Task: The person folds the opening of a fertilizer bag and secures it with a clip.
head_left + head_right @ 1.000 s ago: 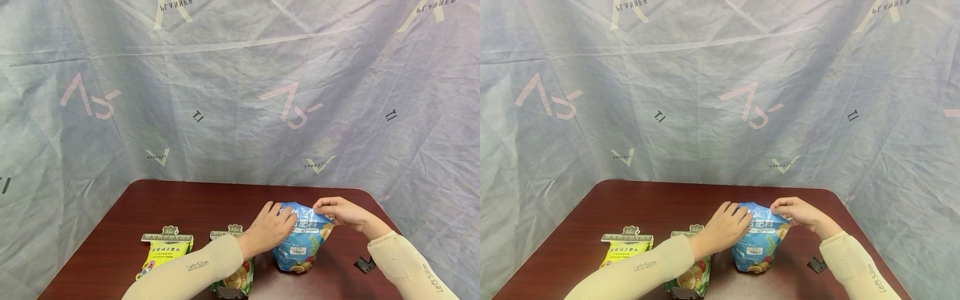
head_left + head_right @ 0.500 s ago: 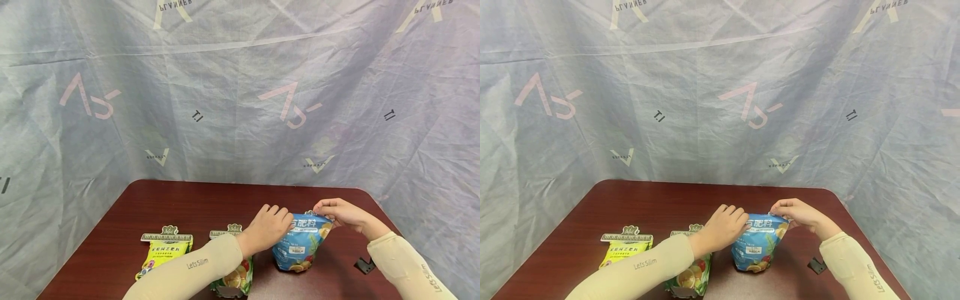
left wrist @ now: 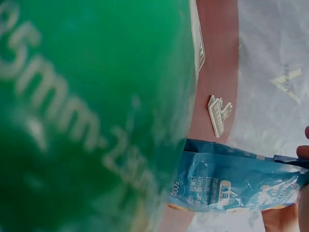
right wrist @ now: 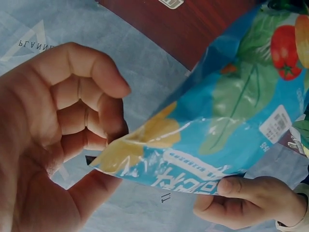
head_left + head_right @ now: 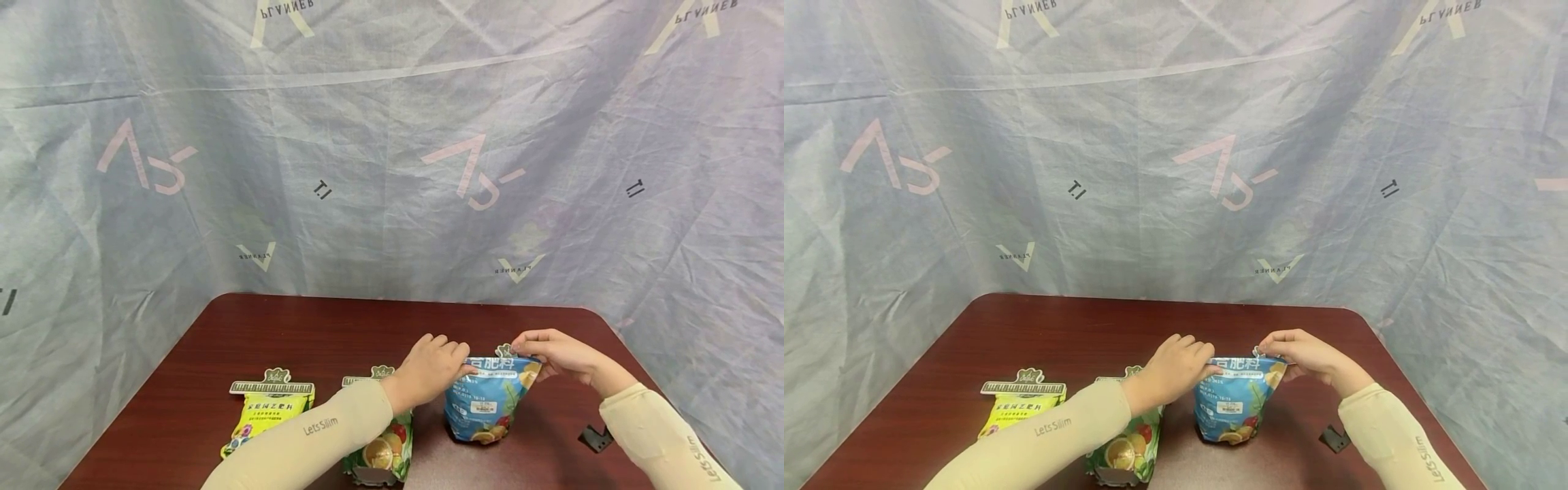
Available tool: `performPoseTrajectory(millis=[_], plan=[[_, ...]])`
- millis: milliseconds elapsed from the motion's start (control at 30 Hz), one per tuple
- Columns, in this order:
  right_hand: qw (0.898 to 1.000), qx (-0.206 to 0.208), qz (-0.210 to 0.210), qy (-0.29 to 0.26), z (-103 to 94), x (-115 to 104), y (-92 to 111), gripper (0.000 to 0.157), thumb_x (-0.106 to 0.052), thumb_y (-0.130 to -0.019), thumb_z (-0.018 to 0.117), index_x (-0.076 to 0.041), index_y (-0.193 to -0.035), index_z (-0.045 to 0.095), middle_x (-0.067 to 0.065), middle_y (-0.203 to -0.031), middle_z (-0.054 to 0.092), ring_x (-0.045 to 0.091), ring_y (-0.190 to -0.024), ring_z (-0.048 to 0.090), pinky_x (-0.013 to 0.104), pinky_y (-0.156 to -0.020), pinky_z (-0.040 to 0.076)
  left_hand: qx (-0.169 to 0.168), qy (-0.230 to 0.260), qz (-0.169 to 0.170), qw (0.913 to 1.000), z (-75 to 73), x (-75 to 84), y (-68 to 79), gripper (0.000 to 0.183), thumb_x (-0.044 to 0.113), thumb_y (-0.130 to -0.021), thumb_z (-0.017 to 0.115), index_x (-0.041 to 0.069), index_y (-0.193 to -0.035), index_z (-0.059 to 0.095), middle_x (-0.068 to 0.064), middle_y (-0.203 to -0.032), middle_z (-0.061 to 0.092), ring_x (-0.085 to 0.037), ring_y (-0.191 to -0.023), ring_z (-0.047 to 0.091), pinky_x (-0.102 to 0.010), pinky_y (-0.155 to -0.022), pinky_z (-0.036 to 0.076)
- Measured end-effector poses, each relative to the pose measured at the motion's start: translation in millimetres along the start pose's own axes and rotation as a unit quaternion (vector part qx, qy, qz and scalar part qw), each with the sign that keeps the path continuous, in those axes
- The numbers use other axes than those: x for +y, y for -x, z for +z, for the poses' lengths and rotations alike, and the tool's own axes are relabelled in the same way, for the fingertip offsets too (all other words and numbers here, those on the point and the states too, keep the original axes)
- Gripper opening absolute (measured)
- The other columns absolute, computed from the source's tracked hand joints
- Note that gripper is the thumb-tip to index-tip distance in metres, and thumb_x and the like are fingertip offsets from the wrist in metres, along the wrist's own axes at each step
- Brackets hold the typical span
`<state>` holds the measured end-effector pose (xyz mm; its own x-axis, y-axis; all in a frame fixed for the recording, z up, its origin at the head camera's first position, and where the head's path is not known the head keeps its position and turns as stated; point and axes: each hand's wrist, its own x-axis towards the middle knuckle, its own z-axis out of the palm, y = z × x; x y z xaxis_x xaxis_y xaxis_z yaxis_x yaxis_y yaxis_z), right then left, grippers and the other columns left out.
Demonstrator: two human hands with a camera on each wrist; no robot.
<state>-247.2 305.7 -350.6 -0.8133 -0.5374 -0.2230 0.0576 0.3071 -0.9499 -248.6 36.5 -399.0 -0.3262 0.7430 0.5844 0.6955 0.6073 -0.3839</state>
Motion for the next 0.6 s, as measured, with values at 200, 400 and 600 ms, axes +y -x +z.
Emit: performPoseTrajectory(millis=[200,400,600], plan=[[1.0,0.008,0.004,0.007,0.0,3,1,0.027,-0.021,-0.097,0.046,0.003,-0.106,0.055,0.008,-0.094,0.057,0.016,-0.068,0.061,0.038,-0.065,0.05,0.023,0.008,0.0,0.9997,4.8,-4.2,1.3,0.036,0.05,-0.09,0.048,0.018,-0.074,0.044,0.009,-0.051,0.035,-0.007,-0.048,0.032,-0.025,-0.048,0.018],[0.999,0.031,0.001,0.033,-1.8,4,5,0.029,-0.023,-0.096,0.048,0.003,-0.106,0.056,0.012,-0.112,0.053,0.019,-0.065,0.059,0.04,-0.065,0.05,0.028,0.009,0.002,0.9996,7.3,-7.7,1.5,0.038,0.052,-0.09,0.047,0.019,-0.072,0.043,0.009,-0.049,0.032,-0.007,-0.045,0.03,-0.024,-0.047,0.017],[0.99,0.088,-0.012,0.111,-0.1,0,9,0.032,-0.025,-0.095,0.05,0.003,-0.106,0.056,0.013,-0.107,0.054,0.023,-0.065,0.057,0.041,-0.063,0.051,0.057,0.004,0.01,0.9983,9.8,-12.2,2.1,0.04,0.052,-0.089,0.049,0.019,-0.067,0.041,0.009,-0.047,0.032,-0.008,-0.044,0.029,-0.025,-0.048,0.014]])
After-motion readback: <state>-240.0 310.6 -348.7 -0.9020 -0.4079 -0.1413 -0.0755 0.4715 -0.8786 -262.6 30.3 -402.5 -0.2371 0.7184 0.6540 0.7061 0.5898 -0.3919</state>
